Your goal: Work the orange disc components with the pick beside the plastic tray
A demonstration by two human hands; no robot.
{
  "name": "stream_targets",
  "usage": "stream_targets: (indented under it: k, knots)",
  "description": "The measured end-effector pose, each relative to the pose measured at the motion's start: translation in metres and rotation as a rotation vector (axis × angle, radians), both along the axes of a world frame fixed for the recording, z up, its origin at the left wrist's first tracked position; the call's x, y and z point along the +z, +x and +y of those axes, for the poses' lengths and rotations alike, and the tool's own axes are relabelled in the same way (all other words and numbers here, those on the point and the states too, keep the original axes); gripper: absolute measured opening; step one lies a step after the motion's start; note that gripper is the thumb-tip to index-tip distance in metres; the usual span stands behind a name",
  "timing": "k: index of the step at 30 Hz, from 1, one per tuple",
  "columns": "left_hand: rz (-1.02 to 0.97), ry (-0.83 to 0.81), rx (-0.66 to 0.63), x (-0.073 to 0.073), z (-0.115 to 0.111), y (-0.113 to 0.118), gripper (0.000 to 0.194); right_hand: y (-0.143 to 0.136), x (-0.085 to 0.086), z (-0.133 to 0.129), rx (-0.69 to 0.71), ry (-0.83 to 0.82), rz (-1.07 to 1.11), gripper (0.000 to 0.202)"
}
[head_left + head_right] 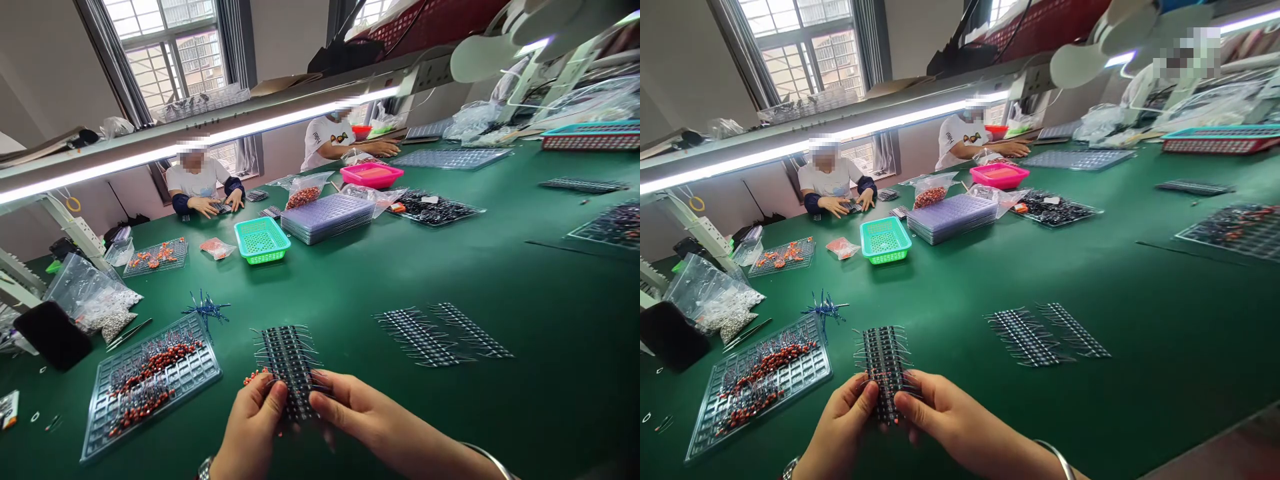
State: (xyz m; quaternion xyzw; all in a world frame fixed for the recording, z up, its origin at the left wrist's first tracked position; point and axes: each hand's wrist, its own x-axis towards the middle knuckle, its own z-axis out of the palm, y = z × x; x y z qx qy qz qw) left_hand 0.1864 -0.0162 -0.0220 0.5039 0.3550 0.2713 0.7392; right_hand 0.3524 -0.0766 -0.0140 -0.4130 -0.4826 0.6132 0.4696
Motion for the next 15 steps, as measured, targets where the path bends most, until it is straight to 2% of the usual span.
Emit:
stream_targets:
  k: [5,9,15]
  knots:
    - [-0.018,-0.034,-0.064,0.001,-0.001,-0.003,0.051,0.002,0.002,0.0,-0.067,-0.012,-0.022,0.048]
    - [-0.036,-0.037,-0.043,0.001,-0.004,0.0,0.05,-0.005,0.002,0.0,-0.082,-0.03,0.052,0.043]
    - [-0.041,-0.049,-0.035,0.0,-0.004,0.005,0.052,-0.01,-0.008,0.002,-0.08,-0.072,0.171,0.044]
